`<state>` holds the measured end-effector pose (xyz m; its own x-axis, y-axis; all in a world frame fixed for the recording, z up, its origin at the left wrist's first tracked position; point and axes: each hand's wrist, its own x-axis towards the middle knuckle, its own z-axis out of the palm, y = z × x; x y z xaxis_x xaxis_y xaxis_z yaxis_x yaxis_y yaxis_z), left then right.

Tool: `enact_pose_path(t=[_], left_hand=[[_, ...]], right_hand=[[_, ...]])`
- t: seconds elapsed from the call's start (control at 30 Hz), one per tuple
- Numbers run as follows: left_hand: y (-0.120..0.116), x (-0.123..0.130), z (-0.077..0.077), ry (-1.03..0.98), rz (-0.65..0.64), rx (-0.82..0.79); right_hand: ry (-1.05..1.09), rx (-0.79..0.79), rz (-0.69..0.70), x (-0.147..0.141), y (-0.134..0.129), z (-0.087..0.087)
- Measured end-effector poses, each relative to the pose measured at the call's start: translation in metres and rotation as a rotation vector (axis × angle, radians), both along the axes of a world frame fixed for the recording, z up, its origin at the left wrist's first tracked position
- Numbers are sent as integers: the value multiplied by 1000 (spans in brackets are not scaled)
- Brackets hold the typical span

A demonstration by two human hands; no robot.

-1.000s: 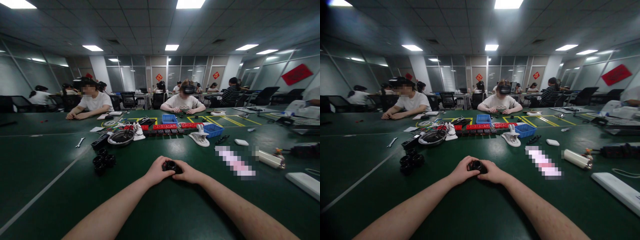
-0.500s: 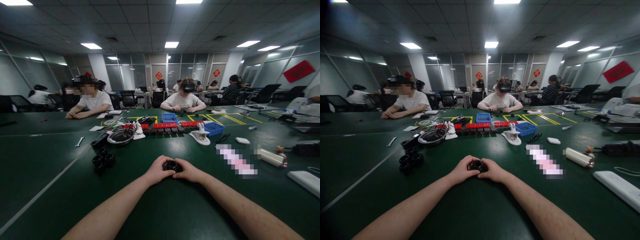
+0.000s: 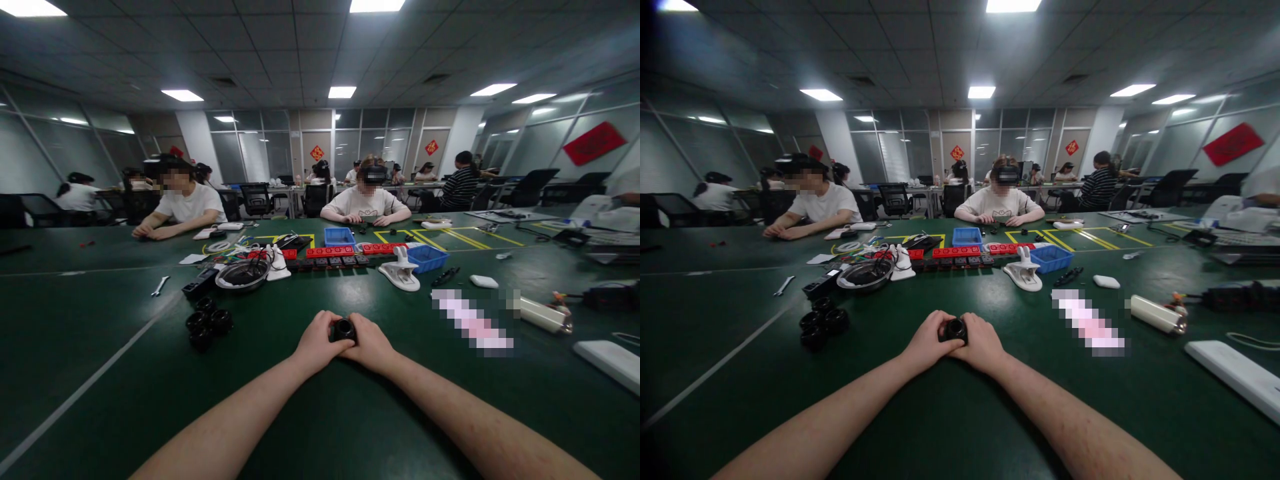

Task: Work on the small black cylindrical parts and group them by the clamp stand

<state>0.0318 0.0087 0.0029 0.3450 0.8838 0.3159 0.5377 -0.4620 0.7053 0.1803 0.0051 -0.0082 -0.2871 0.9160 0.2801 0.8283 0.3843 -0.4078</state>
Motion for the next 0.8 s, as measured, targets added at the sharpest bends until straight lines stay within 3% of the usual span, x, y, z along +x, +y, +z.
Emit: enact_pose_path(t=[0.2, 0.33, 0.57, 0.8], left_hand=[[2, -8, 8, 23, -132, -51], [3, -10, 10, 9, -187, -57], [3, -10, 9, 8, -208, -81], [-3, -2, 4, 13, -29, -59]], right_hand=[[219, -200, 385, 23, 10, 8], [251, -293, 469, 29, 15, 11], [302, -349, 397, 27, 14, 6], [131, -169, 94, 13, 8, -4]])
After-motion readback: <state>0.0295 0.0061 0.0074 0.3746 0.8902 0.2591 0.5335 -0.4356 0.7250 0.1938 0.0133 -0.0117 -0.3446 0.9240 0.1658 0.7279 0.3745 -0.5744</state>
